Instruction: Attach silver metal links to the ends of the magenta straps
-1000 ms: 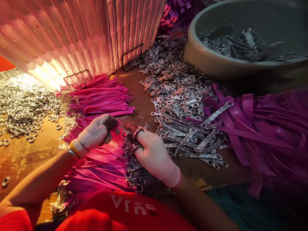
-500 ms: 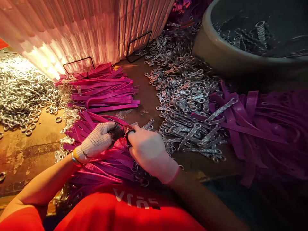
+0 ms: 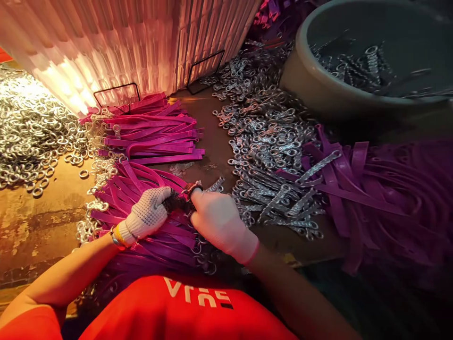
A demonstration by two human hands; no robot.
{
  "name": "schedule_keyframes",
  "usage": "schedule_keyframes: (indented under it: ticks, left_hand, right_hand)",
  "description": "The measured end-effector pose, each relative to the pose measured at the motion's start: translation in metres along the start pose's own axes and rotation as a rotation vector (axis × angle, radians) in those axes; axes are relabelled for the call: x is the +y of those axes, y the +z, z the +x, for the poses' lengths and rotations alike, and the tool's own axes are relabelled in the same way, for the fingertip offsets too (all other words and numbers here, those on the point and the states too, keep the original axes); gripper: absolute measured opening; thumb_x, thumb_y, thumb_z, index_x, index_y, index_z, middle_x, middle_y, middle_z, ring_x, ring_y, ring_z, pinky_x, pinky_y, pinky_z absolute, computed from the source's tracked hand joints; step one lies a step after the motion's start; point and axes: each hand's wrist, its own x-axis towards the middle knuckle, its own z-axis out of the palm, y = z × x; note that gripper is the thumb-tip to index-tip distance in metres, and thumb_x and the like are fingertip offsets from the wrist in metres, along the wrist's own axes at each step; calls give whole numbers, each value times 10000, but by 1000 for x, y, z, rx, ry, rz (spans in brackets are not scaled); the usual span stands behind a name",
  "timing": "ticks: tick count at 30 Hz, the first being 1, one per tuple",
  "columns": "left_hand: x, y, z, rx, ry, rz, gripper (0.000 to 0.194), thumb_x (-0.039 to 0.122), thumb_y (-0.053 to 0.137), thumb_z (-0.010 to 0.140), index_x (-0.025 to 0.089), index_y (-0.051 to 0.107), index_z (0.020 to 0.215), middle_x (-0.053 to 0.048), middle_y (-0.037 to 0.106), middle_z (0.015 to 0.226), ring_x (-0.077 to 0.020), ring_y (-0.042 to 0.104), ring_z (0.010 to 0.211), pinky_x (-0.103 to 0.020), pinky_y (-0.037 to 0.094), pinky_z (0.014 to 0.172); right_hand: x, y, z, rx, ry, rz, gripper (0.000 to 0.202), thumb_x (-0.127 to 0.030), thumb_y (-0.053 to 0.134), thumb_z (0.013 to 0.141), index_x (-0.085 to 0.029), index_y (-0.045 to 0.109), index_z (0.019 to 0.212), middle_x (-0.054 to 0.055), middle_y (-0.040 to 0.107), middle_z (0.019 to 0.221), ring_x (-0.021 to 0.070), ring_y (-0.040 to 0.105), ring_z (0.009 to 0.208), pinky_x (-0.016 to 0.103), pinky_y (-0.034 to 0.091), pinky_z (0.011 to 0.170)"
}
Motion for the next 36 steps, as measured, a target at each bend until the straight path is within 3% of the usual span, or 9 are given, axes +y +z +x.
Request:
schedule_keyframes:
  ticks: [8,13,17,18,20,23,25,30,36]
  left_hand:
    - [-4,-6,8,-94,35,20,231,245,488,899,146,595,720,7,593,665,-116,495,635,-214,351,590]
    - [-4,-19,17,-203,8,-177,181,288,556,881,157,679,863,-19,673,807,-136,568,722,-217,443,661]
    - [1,-25,15,-22,-205,-442,267,351,619,869,165,682,1049,4,602,677,-89,455,519,-181,351,459]
    - [3,-26,13,34,-266,-533,274,377,624,870,170,680,1042,18,561,623,-76,400,468,-172,299,411]
    - [8,-27,11,71,-376,-750,300,441,619,876,176,685,1002,16,540,597,-62,350,421,-163,251,360]
    - [18,-27,9,-50,-563,-1062,389,497,605,870,152,707,1018,-86,674,809,-96,523,519,-185,415,407]
    - [24,-24,6,-118,-652,-1202,383,444,613,864,118,722,1033,-144,700,940,-146,628,652,-217,512,495]
    - [27,-13,-4,-111,-643,-1249,233,155,624,821,105,730,1023,-119,700,913,-116,648,658,-157,486,490]
    - [22,-11,-11,-167,-586,-1332,303,263,644,832,114,700,1089,-160,705,1050,-143,677,701,-156,438,443]
  right_hand:
    - [5,13,9,33,-236,-44,240,-191,450,876,-88,633,992,169,717,810,266,700,772,302,385,592]
    - [2,5,4,68,-262,-8,245,-202,441,907,-137,647,1023,129,716,821,262,682,748,327,436,610]
    - [40,2,-8,171,-223,111,148,-239,607,841,-162,695,931,136,697,1047,248,641,954,338,475,794]
    - [62,2,-10,216,-187,172,175,-255,617,843,-165,700,968,131,683,1114,236,626,1002,327,469,842]
    - [117,3,-11,391,156,231,246,-262,541,899,-158,687,1067,133,684,1099,228,623,991,321,463,842]
    - [200,8,-3,540,893,105,363,-318,492,929,-63,665,1121,226,683,991,301,639,917,374,440,744]
    - [236,10,4,519,1090,90,442,-331,563,880,1,636,1163,294,660,1031,324,643,922,378,404,691]
    - [255,9,15,483,1012,188,528,-294,479,876,89,600,1218,398,615,1088,399,635,993,433,342,666]
    - [231,-2,12,652,892,220,363,-175,463,870,-105,703,1133,265,671,1028,371,602,1110,448,408,786]
